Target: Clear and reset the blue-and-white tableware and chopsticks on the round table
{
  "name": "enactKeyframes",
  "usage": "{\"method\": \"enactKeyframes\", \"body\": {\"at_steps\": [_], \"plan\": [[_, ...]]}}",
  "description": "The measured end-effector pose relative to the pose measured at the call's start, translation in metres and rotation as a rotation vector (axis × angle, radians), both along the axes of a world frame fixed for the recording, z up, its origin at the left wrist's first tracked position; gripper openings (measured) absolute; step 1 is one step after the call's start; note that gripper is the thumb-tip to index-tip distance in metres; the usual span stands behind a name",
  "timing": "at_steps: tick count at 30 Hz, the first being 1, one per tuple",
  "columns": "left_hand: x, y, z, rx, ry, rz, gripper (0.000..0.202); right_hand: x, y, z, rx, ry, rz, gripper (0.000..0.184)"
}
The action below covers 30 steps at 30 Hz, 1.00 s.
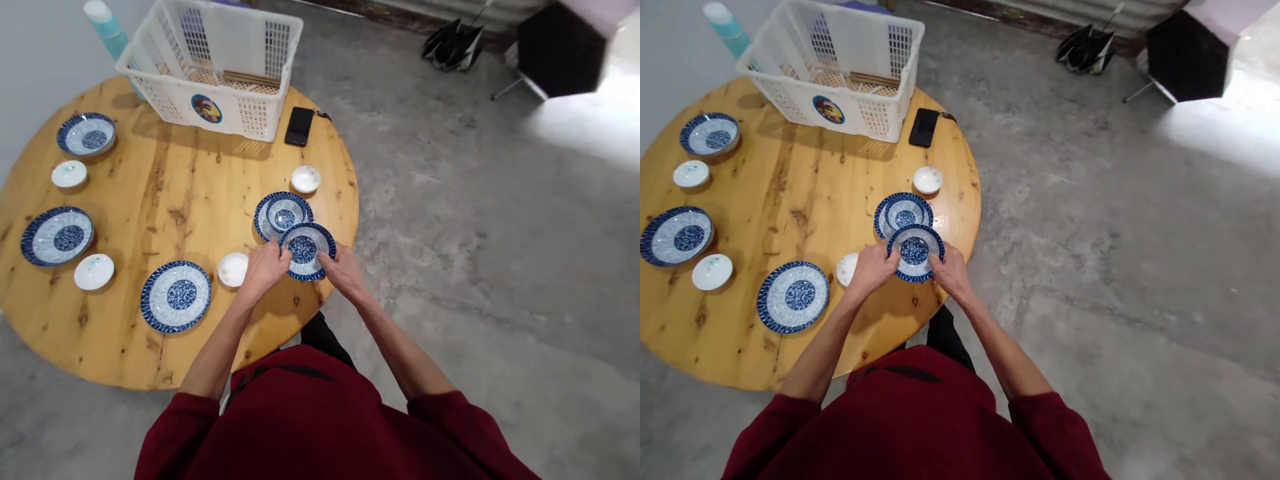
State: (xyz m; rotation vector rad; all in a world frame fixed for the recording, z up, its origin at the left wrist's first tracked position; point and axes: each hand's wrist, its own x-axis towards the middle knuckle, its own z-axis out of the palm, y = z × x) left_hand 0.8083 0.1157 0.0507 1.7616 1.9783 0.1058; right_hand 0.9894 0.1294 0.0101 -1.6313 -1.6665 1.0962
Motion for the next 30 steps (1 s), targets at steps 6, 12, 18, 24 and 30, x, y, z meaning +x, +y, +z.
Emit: {"method": "enactKeyframes", "body": {"at_steps": [6,12,18,24,30], "plan": [[0.004,0.046,-0.004,-0.010,0.024,0.201,0.034,0.001,0.076,-0.007,-0.056,-0.037,0.187,0.014],[0.006,0.079,-0.016,-0.016,-0.019,0.390,0.035,-0.005,0.127,-0.013,0.057,-0.066,0.306,0.025],[0.001,0.092,-0.024,-0.066,-0.003,0.462,0.037,-0.018,0.151,-0.027,0.151,-0.211,0.376,0.023],[-0.001,0.095,-0.029,-0.124,0.061,0.448,0.036,-0.024,0.158,-0.035,0.114,-0.319,0.453,0.028],[0.001,0.097,-0.037,-0.148,0.120,0.412,0.045,-0.024,0.160,-0.041,0.095,-0.375,0.440,0.045]]}}
